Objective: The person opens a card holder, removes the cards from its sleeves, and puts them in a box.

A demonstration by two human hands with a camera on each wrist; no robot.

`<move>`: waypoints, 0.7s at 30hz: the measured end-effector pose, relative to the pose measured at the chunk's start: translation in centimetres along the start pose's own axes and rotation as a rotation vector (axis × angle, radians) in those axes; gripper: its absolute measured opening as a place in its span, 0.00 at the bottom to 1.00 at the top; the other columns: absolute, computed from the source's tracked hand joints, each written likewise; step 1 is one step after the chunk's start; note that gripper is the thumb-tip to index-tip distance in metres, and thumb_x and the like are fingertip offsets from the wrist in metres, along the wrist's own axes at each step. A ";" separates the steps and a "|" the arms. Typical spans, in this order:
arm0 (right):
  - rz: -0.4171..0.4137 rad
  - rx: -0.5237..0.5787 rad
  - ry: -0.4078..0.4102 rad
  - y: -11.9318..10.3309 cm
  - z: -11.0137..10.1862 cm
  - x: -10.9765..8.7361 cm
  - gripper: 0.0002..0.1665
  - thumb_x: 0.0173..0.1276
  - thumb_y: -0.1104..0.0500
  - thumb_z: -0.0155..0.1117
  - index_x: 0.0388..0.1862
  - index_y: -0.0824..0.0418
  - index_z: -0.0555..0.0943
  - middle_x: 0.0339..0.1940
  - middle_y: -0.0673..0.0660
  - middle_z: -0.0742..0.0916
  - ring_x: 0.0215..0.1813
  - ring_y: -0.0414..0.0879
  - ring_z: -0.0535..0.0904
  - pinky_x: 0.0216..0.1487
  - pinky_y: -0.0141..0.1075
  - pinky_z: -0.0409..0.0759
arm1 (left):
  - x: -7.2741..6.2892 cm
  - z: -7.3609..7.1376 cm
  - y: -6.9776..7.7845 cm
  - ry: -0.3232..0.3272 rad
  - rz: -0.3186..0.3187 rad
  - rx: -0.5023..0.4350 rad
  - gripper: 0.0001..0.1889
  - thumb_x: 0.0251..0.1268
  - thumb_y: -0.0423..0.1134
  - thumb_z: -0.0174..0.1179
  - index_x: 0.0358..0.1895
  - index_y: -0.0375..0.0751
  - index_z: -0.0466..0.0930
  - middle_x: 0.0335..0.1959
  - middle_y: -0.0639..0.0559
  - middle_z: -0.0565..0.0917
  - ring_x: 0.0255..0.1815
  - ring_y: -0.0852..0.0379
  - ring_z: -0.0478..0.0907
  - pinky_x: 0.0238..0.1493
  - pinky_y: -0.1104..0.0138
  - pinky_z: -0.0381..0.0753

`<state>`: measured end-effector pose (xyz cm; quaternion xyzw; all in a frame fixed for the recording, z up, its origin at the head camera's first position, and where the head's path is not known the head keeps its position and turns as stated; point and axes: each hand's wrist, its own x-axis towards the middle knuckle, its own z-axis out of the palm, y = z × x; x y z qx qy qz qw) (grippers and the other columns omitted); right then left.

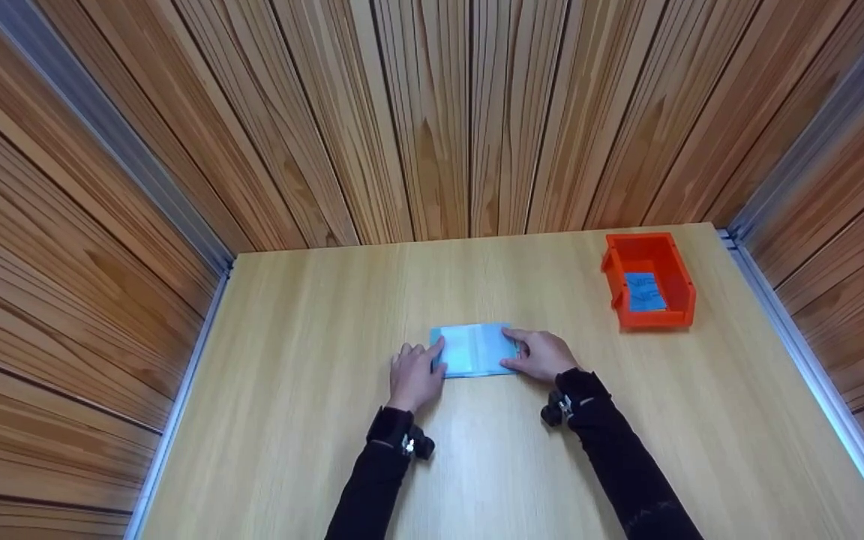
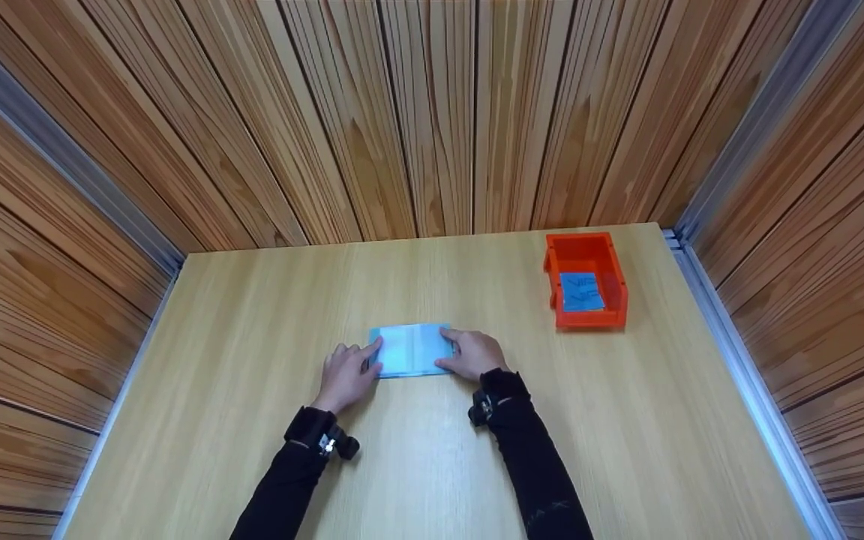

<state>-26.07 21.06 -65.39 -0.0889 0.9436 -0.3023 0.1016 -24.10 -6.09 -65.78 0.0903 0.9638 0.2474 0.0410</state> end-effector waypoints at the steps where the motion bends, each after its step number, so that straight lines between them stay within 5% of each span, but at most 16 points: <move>1: 0.002 0.004 0.002 -0.1 0.0 0.0 0.40 0.63 0.46 0.78 0.73 0.54 0.78 0.24 0.47 0.73 0.28 0.42 0.69 0.34 0.36 0.63 | 0.0 0.0 0.0 -0.002 -0.001 -0.002 0.27 0.76 0.48 0.60 0.75 0.53 0.72 0.38 0.50 0.80 0.42 0.54 0.66 0.47 0.60 0.64; 8: 0.022 0.052 0.034 -0.2 0.6 0.0 0.34 0.63 0.48 0.79 0.68 0.50 0.81 0.49 0.52 0.89 0.41 0.46 0.76 0.44 0.38 0.68 | -0.1 0.0 -0.2 -0.003 -0.003 -0.007 0.27 0.76 0.48 0.59 0.76 0.53 0.71 0.38 0.50 0.80 0.42 0.53 0.66 0.47 0.60 0.63; 15: 0.019 0.099 0.098 0.1 1.0 0.1 0.38 0.58 0.53 0.82 0.68 0.58 0.82 0.25 0.48 0.79 0.28 0.41 0.72 0.35 0.33 0.67 | -0.2 0.1 -0.2 0.017 0.017 -0.005 0.27 0.75 0.46 0.61 0.74 0.51 0.74 0.39 0.46 0.82 0.41 0.51 0.68 0.45 0.59 0.64; 21: 0.138 0.264 0.088 -0.3 0.8 0.4 0.35 0.55 0.59 0.84 0.63 0.59 0.81 0.24 0.48 0.78 0.27 0.42 0.72 0.34 0.35 0.68 | -0.2 0.1 0.1 0.004 0.013 -0.002 0.27 0.76 0.47 0.59 0.75 0.52 0.72 0.40 0.48 0.81 0.41 0.52 0.67 0.45 0.60 0.64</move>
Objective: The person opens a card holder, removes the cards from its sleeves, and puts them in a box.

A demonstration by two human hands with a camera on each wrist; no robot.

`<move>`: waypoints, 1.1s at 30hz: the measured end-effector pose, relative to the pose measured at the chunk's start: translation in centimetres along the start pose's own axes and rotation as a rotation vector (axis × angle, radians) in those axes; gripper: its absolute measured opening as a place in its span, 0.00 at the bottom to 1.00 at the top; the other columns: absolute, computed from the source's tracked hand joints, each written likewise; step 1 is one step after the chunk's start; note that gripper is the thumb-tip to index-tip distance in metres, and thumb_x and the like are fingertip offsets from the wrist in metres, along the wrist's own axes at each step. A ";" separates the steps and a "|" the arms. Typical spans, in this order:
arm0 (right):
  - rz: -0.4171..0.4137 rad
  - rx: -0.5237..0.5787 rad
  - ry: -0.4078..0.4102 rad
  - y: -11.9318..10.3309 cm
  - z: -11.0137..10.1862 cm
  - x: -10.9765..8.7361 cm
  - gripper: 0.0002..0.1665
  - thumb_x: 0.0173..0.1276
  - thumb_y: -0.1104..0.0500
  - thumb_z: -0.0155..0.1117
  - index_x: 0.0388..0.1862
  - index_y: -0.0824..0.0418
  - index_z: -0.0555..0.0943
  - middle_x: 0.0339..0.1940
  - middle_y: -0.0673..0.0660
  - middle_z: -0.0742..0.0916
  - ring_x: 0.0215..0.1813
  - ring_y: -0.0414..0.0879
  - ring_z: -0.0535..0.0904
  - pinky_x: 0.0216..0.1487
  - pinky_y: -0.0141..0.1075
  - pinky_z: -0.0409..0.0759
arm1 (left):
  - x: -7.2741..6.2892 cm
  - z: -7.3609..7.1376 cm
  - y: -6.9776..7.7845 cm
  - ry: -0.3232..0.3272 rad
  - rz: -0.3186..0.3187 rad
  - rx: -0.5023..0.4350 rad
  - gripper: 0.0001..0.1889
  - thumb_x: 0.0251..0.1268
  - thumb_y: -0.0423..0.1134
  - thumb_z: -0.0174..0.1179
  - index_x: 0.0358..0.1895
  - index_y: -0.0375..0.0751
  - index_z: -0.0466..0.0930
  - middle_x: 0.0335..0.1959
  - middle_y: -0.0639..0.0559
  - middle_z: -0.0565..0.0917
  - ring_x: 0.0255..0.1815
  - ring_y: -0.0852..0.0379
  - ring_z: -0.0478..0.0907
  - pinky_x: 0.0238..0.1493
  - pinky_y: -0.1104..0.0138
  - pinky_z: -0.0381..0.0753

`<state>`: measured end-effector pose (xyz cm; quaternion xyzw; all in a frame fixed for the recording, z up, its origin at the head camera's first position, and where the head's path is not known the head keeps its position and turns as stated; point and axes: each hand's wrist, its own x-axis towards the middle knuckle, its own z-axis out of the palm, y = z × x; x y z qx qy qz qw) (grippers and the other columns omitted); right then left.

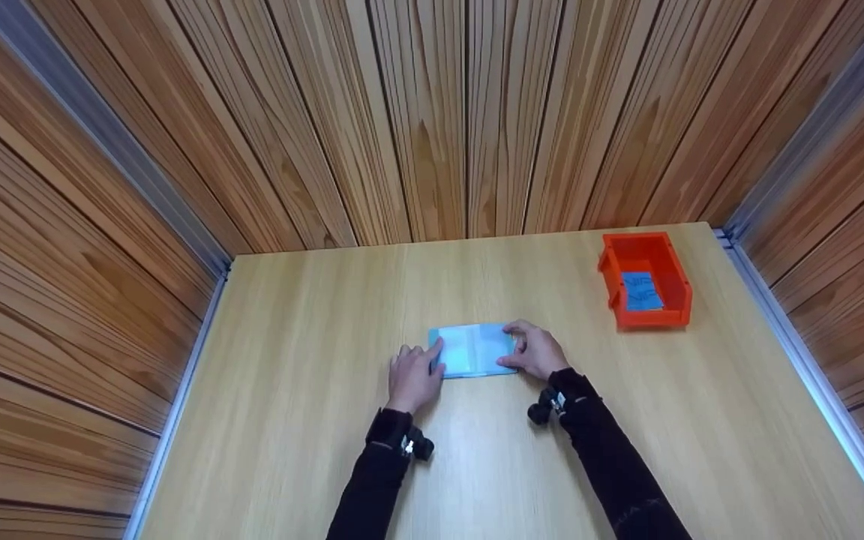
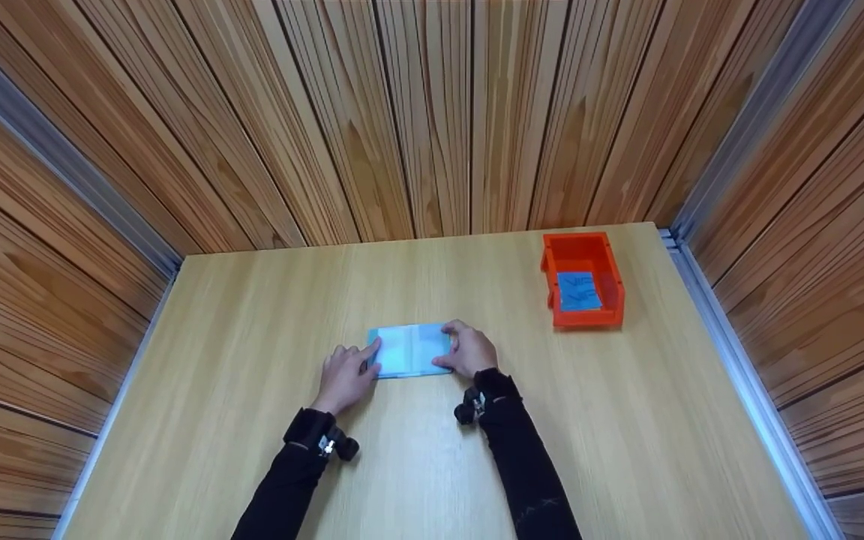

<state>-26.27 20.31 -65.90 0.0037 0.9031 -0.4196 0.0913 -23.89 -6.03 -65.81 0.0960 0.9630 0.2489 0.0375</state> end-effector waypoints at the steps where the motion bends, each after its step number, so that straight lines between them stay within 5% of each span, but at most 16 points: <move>1: 0.023 0.030 -0.005 -0.1 0.0 0.1 0.34 0.55 0.61 0.84 0.61 0.60 0.82 0.24 0.48 0.78 0.27 0.42 0.72 0.34 0.35 0.69 | 0.0 0.0 0.0 -0.005 -0.005 0.000 0.27 0.76 0.48 0.59 0.76 0.53 0.71 0.39 0.48 0.81 0.41 0.52 0.67 0.46 0.60 0.63; 7: 0.130 0.090 0.006 -1.0 0.1 0.0 0.18 0.54 0.60 0.84 0.41 0.61 0.86 0.24 0.49 0.80 0.28 0.43 0.74 0.33 0.34 0.70 | 0.0 -0.1 0.0 -0.005 -0.011 0.000 0.27 0.77 0.48 0.59 0.76 0.53 0.71 0.37 0.50 0.80 0.40 0.53 0.66 0.45 0.61 0.62; 13: 0.061 0.137 -0.022 -2.0 0.7 -0.7 0.14 0.62 0.54 0.80 0.27 0.61 0.84 0.23 0.46 0.78 0.27 0.40 0.72 0.31 0.31 0.67 | -0.1 0.0 -0.1 0.000 -0.010 -0.006 0.27 0.76 0.48 0.59 0.76 0.54 0.71 0.37 0.50 0.80 0.41 0.53 0.66 0.45 0.61 0.63; 19: -0.070 0.224 -0.108 -4.0 1.7 -0.7 0.22 0.76 0.45 0.64 0.54 0.61 0.89 0.36 0.52 0.86 0.37 0.41 0.77 0.40 0.33 0.73 | 0.0 -0.2 -0.5 0.077 -0.015 -0.030 0.26 0.75 0.46 0.61 0.74 0.52 0.75 0.29 0.52 0.75 0.38 0.53 0.65 0.43 0.61 0.62; 28: -0.125 -0.046 -0.212 -4.7 3.7 -0.5 0.21 0.78 0.48 0.61 0.64 0.52 0.85 0.59 0.55 0.88 0.59 0.51 0.82 0.61 0.48 0.78 | -0.1 -0.6 -0.7 0.110 -0.021 -0.057 0.25 0.77 0.45 0.59 0.73 0.48 0.75 0.33 0.49 0.80 0.40 0.51 0.68 0.45 0.58 0.64; 33: -0.131 -0.059 -0.235 -4.7 3.9 -0.3 0.21 0.78 0.49 0.62 0.66 0.49 0.84 0.32 0.50 0.82 0.35 0.46 0.76 0.38 0.39 0.73 | 0.0 -0.5 -0.7 0.098 -0.015 -0.057 0.25 0.76 0.45 0.60 0.73 0.48 0.75 0.29 0.50 0.75 0.40 0.51 0.67 0.46 0.57 0.65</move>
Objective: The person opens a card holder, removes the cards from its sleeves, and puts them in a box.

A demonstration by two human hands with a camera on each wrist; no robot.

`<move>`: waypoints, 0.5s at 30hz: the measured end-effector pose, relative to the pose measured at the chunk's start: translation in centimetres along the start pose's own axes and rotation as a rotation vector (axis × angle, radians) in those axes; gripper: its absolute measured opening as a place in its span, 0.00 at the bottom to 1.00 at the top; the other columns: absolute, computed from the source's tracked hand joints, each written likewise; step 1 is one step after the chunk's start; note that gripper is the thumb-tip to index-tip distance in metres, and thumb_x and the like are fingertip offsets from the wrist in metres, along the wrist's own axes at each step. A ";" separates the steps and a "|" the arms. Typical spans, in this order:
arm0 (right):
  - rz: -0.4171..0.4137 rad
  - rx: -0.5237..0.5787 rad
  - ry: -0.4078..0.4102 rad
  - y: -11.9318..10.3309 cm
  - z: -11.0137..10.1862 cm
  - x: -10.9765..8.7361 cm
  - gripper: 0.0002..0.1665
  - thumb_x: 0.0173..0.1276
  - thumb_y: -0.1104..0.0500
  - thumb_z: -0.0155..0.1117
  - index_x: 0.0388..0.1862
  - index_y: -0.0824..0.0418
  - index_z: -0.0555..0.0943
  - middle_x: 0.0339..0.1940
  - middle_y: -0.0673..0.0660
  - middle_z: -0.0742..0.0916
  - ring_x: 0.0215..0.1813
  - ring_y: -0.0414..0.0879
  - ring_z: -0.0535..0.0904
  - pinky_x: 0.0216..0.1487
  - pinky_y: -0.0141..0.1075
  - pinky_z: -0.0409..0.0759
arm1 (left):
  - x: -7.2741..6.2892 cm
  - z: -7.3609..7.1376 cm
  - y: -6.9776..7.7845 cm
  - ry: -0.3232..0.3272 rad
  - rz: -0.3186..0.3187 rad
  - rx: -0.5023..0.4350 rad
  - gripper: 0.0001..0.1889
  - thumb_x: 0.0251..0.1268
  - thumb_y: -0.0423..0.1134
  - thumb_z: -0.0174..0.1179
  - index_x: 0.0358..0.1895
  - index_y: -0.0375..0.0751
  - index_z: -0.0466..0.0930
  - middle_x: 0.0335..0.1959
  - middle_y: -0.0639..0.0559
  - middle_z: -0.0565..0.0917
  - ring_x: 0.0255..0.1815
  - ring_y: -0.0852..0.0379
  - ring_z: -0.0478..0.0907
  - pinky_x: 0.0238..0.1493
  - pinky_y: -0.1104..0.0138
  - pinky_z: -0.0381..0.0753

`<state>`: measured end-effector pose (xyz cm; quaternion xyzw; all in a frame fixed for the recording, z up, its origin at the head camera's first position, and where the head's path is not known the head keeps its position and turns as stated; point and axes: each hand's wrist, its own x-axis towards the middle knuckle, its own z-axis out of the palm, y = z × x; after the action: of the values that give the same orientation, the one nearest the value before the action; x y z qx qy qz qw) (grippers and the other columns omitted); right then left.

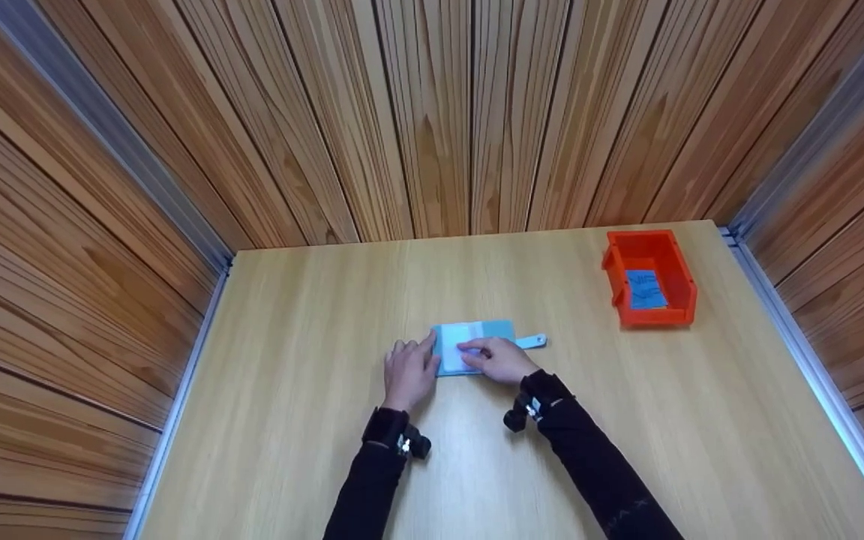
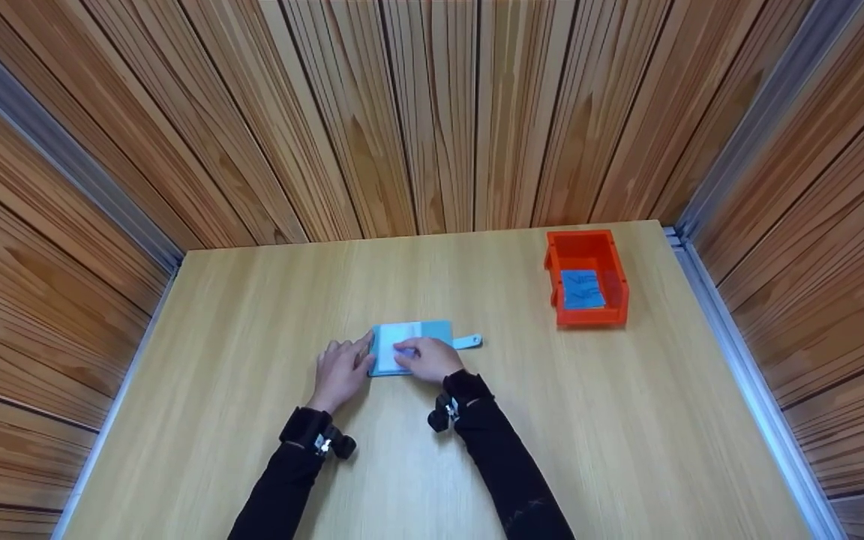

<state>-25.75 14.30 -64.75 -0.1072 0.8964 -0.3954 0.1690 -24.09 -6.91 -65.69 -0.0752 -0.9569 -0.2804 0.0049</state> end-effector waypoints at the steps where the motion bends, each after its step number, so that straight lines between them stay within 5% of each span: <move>1: 0.001 0.005 -0.002 0.0 0.0 0.0 0.21 0.78 0.49 0.62 0.66 0.49 0.83 0.28 0.49 0.79 0.31 0.44 0.73 0.35 0.37 0.71 | 0.0 0.0 0.0 -0.002 0.006 0.005 0.26 0.75 0.45 0.61 0.73 0.48 0.75 0.29 0.51 0.74 0.40 0.51 0.67 0.46 0.58 0.64; 9: -0.017 -0.003 0.094 0.6 -2.4 -0.8 0.21 0.76 0.52 0.65 0.64 0.55 0.84 0.21 0.46 0.76 0.23 0.40 0.71 0.28 0.33 0.69 | 0.7 -1.7 -1.2 0.102 0.111 0.155 0.25 0.71 0.50 0.65 0.69 0.54 0.80 0.40 0.52 0.82 0.41 0.53 0.70 0.44 0.60 0.66; 15: 0.047 -0.023 0.207 2.0 -6.6 -2.2 0.20 0.76 0.51 0.65 0.63 0.54 0.85 0.29 0.50 0.82 0.31 0.45 0.76 0.35 0.37 0.73 | 1.2 -4.8 -3.4 0.089 0.119 0.147 0.28 0.70 0.54 0.65 0.72 0.57 0.76 0.59 0.48 0.83 0.60 0.46 0.75 0.59 0.52 0.70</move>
<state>-26.35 20.75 -61.57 -0.0469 0.9157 -0.3902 0.0835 -25.89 -12.17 -63.37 -0.1187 -0.9676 -0.2115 0.0693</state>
